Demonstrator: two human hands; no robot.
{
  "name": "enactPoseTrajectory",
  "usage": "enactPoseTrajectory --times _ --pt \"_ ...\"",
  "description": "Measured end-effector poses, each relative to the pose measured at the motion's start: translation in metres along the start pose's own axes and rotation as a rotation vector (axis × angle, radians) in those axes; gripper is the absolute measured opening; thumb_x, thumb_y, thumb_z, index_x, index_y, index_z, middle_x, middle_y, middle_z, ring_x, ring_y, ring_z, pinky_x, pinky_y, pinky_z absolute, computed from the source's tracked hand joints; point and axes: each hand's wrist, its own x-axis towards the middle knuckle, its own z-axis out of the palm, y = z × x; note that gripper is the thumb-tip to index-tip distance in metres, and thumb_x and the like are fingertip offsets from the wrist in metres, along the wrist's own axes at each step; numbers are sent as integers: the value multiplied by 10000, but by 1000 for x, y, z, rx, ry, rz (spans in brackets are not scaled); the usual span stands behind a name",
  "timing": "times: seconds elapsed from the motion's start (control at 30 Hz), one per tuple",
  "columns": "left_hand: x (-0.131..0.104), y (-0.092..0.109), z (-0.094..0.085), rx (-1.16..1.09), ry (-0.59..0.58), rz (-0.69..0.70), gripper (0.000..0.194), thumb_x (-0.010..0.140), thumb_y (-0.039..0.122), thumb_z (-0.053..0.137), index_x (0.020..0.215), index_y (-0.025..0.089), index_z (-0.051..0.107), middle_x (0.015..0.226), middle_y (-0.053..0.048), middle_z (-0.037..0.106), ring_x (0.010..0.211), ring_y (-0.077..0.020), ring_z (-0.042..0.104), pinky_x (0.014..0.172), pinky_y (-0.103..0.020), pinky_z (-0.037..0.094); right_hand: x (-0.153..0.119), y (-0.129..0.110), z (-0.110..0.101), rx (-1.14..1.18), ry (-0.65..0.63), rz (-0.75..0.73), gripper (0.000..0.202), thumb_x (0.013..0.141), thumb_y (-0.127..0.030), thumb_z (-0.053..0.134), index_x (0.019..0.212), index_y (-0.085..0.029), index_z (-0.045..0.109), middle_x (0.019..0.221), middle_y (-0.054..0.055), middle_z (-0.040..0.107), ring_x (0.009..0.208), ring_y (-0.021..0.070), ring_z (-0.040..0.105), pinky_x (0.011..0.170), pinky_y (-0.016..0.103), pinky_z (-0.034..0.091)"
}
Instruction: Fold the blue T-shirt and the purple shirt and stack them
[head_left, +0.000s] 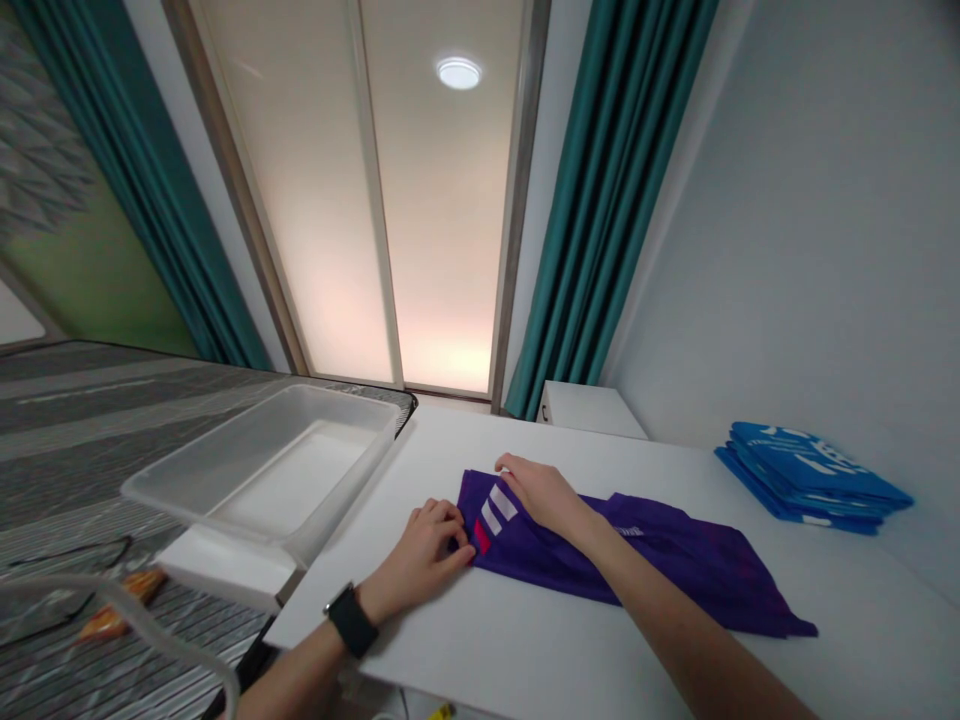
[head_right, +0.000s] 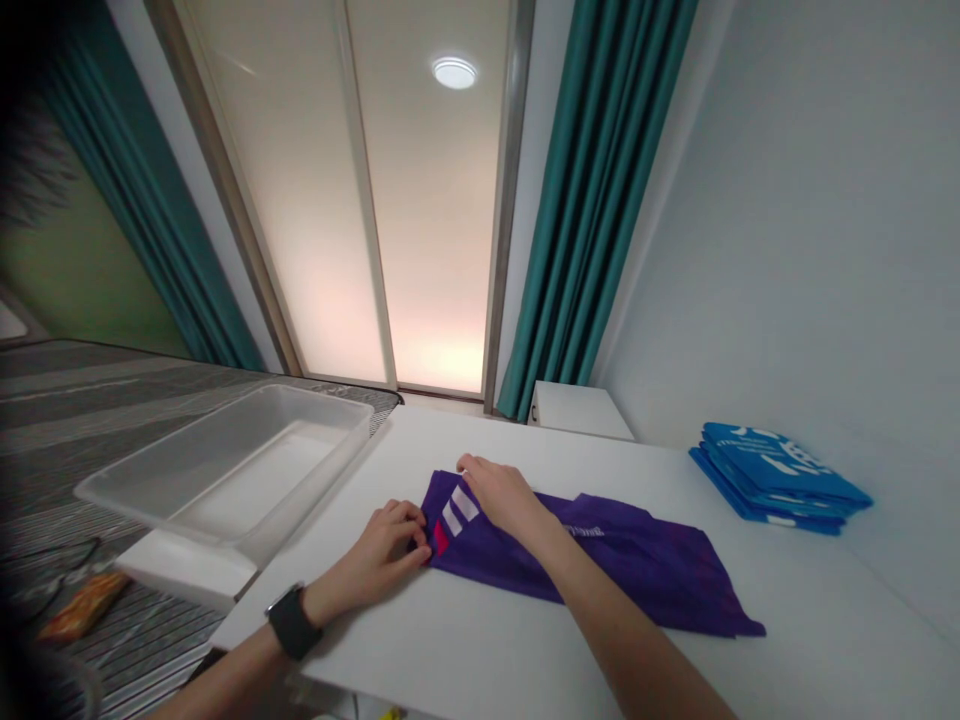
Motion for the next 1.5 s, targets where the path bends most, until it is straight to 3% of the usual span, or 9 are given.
enactPoseTrajectory --times 0.2,0.43,0.6,0.8,1.07,1.2,1.27,1.37,1.5 --pt "0 1 5 48 19 -72 308 943 342 472 734 212 657 952 -45 608 935 -216 530 850 -398 391 20 15 14 -172 -81 52 379 988 -204 325 1320 -286 488 1223 67 646 1034 214 639 844 309 436" --pt "-2 0 8 89 24 -63 244 918 322 511 736 211 630 958 -44 603 938 -220 522 849 -406 374 23 23 34 -190 -116 112 356 991 -253 362 1322 -291 487 1232 58 652 1040 212 644 834 303 432" --pt "-2 1 9 141 35 -78 183 872 256 543 703 207 597 936 -37 603 926 -220 522 838 -398 372 25 33 30 -199 -87 178 360 1008 -329 319 1262 -200 541 1166 109 684 1021 225 645 869 319 407" --pt "-1 2 7 141 26 -81 177 858 254 563 690 206 595 931 -33 611 925 -220 530 825 -392 367 18 56 18 -197 -117 194 293 963 -348 432 931 -181 671 956 89 733 916 214 656 835 299 390" --pt "-1 -3 7 75 44 -108 268 898 289 484 672 204 601 913 -43 640 911 -224 549 824 -396 389 16 60 26 -179 -129 180 214 974 -307 447 1018 -196 624 988 88 721 908 202 652 725 260 376" --pt "8 -11 -3 -88 191 -206 292 941 330 383 858 195 627 877 -60 666 847 -218 592 790 -378 460 18 60 31 -182 -134 197 220 980 -323 437 1029 -202 615 1005 93 716 916 211 654 729 268 381" --pt "16 -10 -6 -108 251 -179 285 940 311 375 986 183 626 944 -80 679 895 -225 614 824 -385 484 18 61 31 -178 -138 204 220 981 -331 437 1039 -211 612 1020 84 714 930 204 652 735 262 387" --pt "30 3 -1 6 214 -3 323 942 264 379 1172 185 592 1120 -101 666 1047 -232 601 951 -410 464 18 63 31 -173 -136 213 208 973 -343 462 1042 -222 616 1027 73 713 950 201 649 756 260 396" --pt "49 20 26 244 80 149 456 947 297 421 1386 176 451 1390 -118 536 1276 -250 487 1079 -430 387 19 64 28 -176 -99 211 189 941 -356 525 1012 -221 637 1014 79 718 972 219 642 819 284 393"
